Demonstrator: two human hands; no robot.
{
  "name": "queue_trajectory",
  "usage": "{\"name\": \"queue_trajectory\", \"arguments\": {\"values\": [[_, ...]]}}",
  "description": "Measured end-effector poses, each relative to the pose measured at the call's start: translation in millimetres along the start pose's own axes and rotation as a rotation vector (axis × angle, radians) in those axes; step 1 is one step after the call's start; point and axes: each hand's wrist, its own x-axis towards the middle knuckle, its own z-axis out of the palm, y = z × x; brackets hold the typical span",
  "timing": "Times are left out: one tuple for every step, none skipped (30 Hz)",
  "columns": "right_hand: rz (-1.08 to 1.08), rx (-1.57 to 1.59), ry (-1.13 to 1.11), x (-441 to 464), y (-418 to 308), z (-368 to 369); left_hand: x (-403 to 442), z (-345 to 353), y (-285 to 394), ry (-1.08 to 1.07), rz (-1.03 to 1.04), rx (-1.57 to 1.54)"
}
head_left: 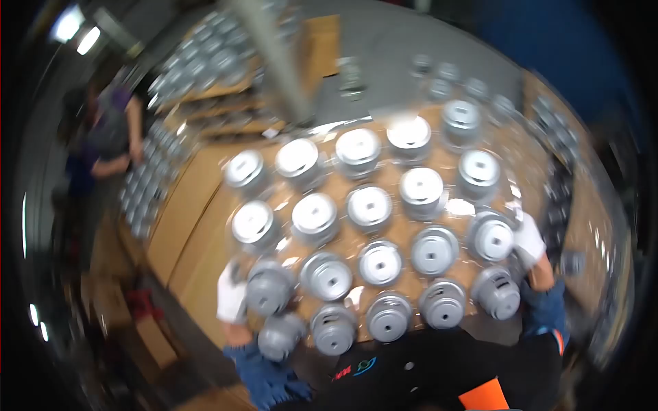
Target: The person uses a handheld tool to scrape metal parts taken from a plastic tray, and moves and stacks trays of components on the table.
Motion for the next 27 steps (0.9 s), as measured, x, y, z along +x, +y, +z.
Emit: {"name": "queue_trajectory", "arguments": {"values": [[0.146,0.076,-0.076,1,-22,4,2,-8,-5,-0.001,-0.036,0.073],[0.095,-0.066,-0.131,7,-15,2,13,-29,-46,0.008,0.015,0.038],[0.152,-0.050,-0.148,10,-21,10,16,-46,-69,-0.042,0.002,-0.106],[-0.052,-0.076,-0.165,20,-6,19,22,-61,-85,-0.081,-0.031,-0.246],[-0.177,-0.164,-0.157,27,-3,31,31,-67,-96,0.066,0.032,-0.258],[-0.098,-0.200,-0.223,30,-5,42,51,-57,-94,-0.013,0.052,-0.235],[-0.223,-0.221,-0.185,38,7,62,69,-52,-96,-0.072,0.060,-0.219],[-0.278,-0.133,-0.167,41,3,78,87,-44,-95,-0.128,0.070,-0.205],[-0.349,-0.123,-0.152,48,12,92,103,-30,-90,-0.183,0.073,-0.189],[-0.340,-0.122,-0.174,50,8,102,118,-19,-88,-0.230,0.075,-0.176],[-0.336,-0.118,-0.208,53,4,115,129,-13,-89,-0.265,0.073,-0.162],[-0.292,-0.107,-0.259,59,-12,139,150,-21,-89,-0.301,0.059,-0.157],[-0.268,-0.085,-0.317,63,-13,155,159,-22,-92,-0.316,0.054,-0.150],[-0.285,-0.134,-0.353,66,-15,167,165,-22,-95,-0.324,0.052,-0.142],[-0.302,-0.187,-0.392,69,-19,181,173,-25,-100,-0.330,0.048,-0.139],[-0.312,-0.162,-0.385,71,-16,198,177,-25,-107,-0.331,0.041,-0.139],[-0.300,-0.145,-0.396,75,-11,216,180,-28,-115,-0.326,0.033,-0.140],[-0.279,-0.149,-0.408,81,-6,234,182,-33,-125,-0.311,0.026,-0.143],[-0.263,-0.152,-0.425,86,-7,248,182,-42,-134,-0.288,0.019,-0.146],[-0.278,-0.149,-0.438,90,-6,260,180,-52,-144,-0.261,0.010,-0.151],[-0.218,-0.165,-0.481,94,-8,269,179,-61,-154,-0.233,0.001,-0.158],[-0.158,-0.183,-0.520,99,-10,279,179,-68,-163,-0.208,-0.006,-0.165],[-0.171,-0.184,-0.530,108,-3,297,179,-75,-172,-0.184,-0.014,-0.172],[-0.179,-0.211,-0.518,121,10,318,181,-79,-181,-0.164,-0.020,-0.181],[-0.186,-0.238,-0.503,128,9,326,184,-82,-188,-0.146,-0.027,-0.191],[-0.175,-0.228,-0.530,135,9,330,185,-84,-196,-0.128,-0.036,-0.199],[-0.183,-0.230,-0.532,142,12,338,190,-85,-202,-0.114,-0.042,-0.207]]}}
